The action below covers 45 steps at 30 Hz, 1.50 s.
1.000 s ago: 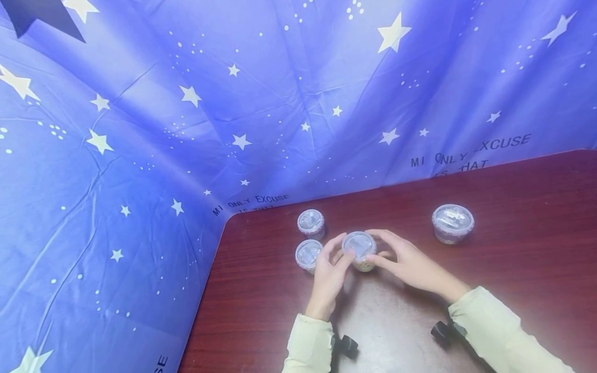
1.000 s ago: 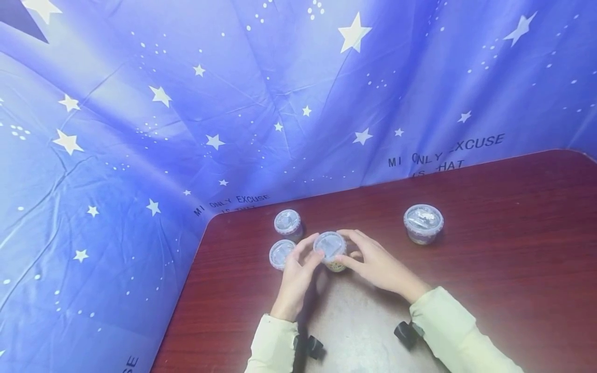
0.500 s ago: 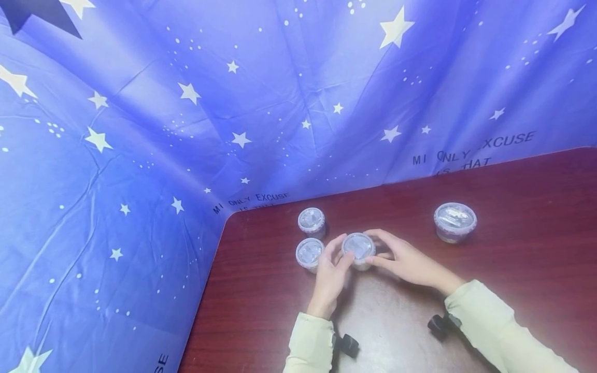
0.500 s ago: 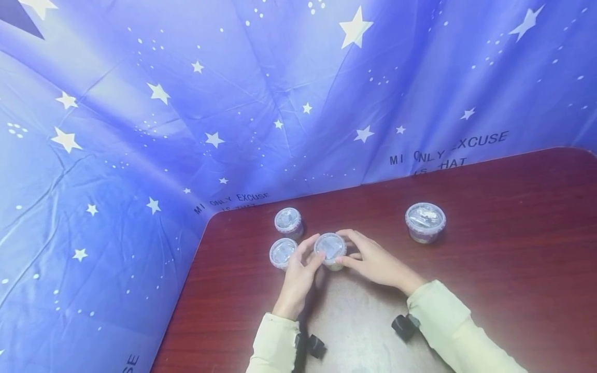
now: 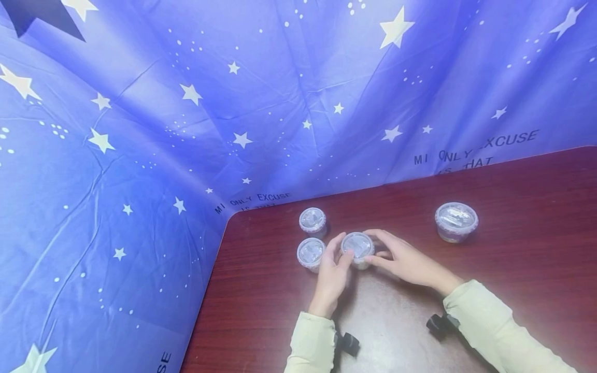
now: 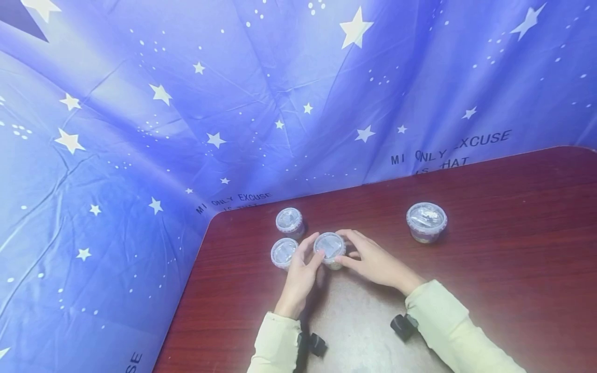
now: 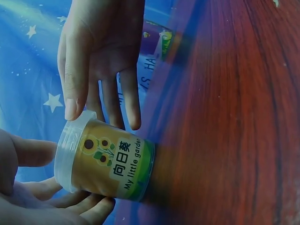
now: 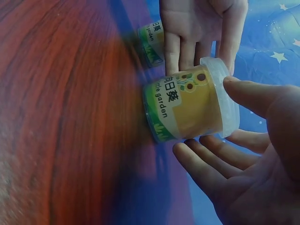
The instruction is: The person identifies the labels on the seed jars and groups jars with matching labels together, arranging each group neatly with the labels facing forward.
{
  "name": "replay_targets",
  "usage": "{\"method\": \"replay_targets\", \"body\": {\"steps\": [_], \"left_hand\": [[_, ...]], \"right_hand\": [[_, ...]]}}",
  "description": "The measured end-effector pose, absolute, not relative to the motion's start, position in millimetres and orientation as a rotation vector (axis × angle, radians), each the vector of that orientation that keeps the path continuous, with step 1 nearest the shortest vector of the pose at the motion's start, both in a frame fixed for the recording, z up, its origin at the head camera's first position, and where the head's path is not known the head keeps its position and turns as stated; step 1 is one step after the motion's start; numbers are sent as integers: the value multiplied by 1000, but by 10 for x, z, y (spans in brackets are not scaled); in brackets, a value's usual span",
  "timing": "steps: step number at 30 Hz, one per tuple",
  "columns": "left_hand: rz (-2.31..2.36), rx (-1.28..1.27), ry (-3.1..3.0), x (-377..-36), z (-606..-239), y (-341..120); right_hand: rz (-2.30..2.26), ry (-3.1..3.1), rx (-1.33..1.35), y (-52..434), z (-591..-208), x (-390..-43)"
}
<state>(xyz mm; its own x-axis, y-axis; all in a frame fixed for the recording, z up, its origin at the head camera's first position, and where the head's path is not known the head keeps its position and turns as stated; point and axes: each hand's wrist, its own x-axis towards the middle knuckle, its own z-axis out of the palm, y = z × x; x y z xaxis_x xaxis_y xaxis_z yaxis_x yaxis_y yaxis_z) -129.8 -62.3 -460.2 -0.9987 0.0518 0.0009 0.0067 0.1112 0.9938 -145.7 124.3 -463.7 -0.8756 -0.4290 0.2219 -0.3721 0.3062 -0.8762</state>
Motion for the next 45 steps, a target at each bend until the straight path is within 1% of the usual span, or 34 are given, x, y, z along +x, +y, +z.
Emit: {"method": "replay_targets", "body": {"steps": [12, 21, 25, 30, 35, 45], "left_hand": [[2043, 104, 2421, -1338, -4465, -581], [2010, 242, 2588, -1323, -4288, -568], [1930, 308, 2739, -1278, -4211, -551], [1925, 401, 2762, -1206, -4125, -496], [1935, 466, 2735, -1166, -4095, -412], [2019, 443, 2574, -1108, -4165, -224]], "right_hand": [[-1514, 2691, -714, 1366, -4413, -1351], [-1501, 2781, -707, 1477, -4262, -1274], [-1509, 2795, -679, 1559, -4207, -1241], [-1514, 2808, -656, 1686, -4128, -1194], [-1494, 2829, -626, 1818, -4056, -1144], [-1490, 2904, -579, 2074, -4099, -1066]]}}
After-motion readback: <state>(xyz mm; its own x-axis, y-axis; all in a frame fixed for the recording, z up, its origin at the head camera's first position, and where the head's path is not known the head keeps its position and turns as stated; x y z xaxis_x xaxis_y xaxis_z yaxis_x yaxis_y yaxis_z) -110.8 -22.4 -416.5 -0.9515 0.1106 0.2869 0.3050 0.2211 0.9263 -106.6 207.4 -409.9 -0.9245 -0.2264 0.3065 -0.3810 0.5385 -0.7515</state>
